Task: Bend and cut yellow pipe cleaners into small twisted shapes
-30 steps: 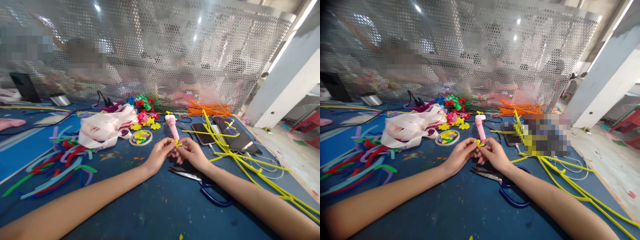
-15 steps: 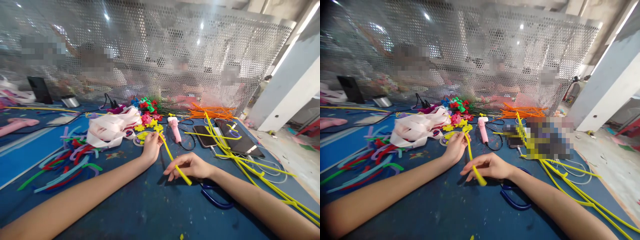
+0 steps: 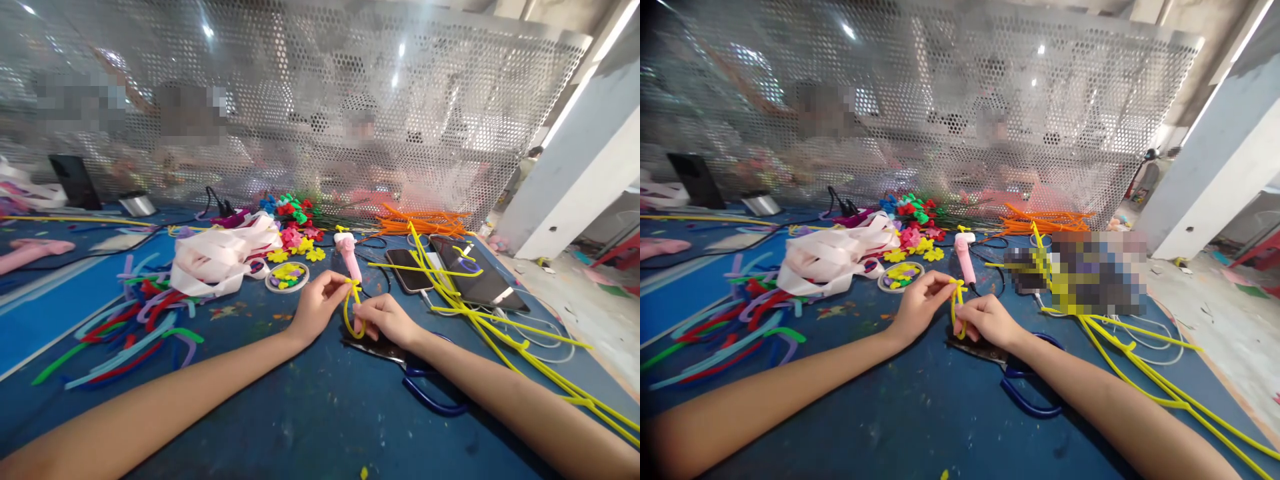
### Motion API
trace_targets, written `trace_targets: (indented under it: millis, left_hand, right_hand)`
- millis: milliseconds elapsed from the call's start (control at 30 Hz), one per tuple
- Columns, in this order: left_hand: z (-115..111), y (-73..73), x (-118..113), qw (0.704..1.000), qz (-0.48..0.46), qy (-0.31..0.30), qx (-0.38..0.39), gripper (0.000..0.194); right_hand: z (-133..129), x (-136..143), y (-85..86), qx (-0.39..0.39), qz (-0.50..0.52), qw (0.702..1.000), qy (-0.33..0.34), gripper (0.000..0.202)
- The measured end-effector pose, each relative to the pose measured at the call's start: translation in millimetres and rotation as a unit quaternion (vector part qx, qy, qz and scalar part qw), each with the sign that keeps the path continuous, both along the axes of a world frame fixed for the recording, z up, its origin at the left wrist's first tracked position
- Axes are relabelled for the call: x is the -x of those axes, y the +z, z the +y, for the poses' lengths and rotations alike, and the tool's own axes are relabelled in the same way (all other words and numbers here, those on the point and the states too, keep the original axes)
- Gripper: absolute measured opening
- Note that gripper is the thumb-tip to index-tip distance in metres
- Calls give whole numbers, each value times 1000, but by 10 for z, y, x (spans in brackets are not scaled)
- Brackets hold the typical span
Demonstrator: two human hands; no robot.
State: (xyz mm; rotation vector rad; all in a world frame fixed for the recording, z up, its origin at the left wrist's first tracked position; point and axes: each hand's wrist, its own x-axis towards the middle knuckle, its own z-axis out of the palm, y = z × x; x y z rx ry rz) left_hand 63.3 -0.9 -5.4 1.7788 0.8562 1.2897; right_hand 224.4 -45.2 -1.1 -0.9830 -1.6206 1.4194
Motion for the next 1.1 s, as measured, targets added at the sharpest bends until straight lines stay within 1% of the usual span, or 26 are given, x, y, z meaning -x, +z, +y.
trace_targets:
  millis: [167, 333, 467, 600, 700, 833, 900, 967, 1033, 1067, 1100]
  left_hand:
    - [-53, 6, 0, 1000, 8, 2, -25, 14]
    - [-32, -15, 5, 999, 17, 17, -38, 13]
    - [-3, -41, 10, 999, 22, 25, -41, 14]
    - [-15, -30, 5, 998, 26, 27, -51, 13]
    - [-61, -4, 12, 997, 39, 17, -65, 12]
    - [-132, 32, 30, 991, 88, -20, -96, 11]
    - [-145, 44, 26, 994, 81, -38, -69, 12]
    - [-138, 50, 11, 997, 44, -59, -3, 14]
    - [-117, 50, -7, 994, 3, -85, 72, 16]
    - [-106, 47, -14, 990, -13, -97, 103, 17]
    - [-96, 42, -20, 985, -25, -109, 128, 18]
  right_hand:
    - [-1, 3, -6, 13, 14, 1000, -12, 43]
    - [-5, -8, -15, 12, 16, 1000, 12, 42]
    - [-1, -10, -26, 14, 23, 1000, 6, 42]
    - [2, -6, -20, 26, 27, 999, 2, 43]
    - [7, -5, -24, 25, 29, 999, -6, 45]
    - [19, -12, -61, -2, 33, 999, -36, 46]
    - [33, -23, -72, -16, 24, 998, -64, 45]
    - [55, -39, -70, -34, 31, 991, -125, 44]
    - [83, -56, -58, -55, 63, 978, -192, 39]
    - [96, -63, -52, -60, 83, 973, -208, 35]
    - [107, -68, -48, -59, 102, 971, -207, 33]
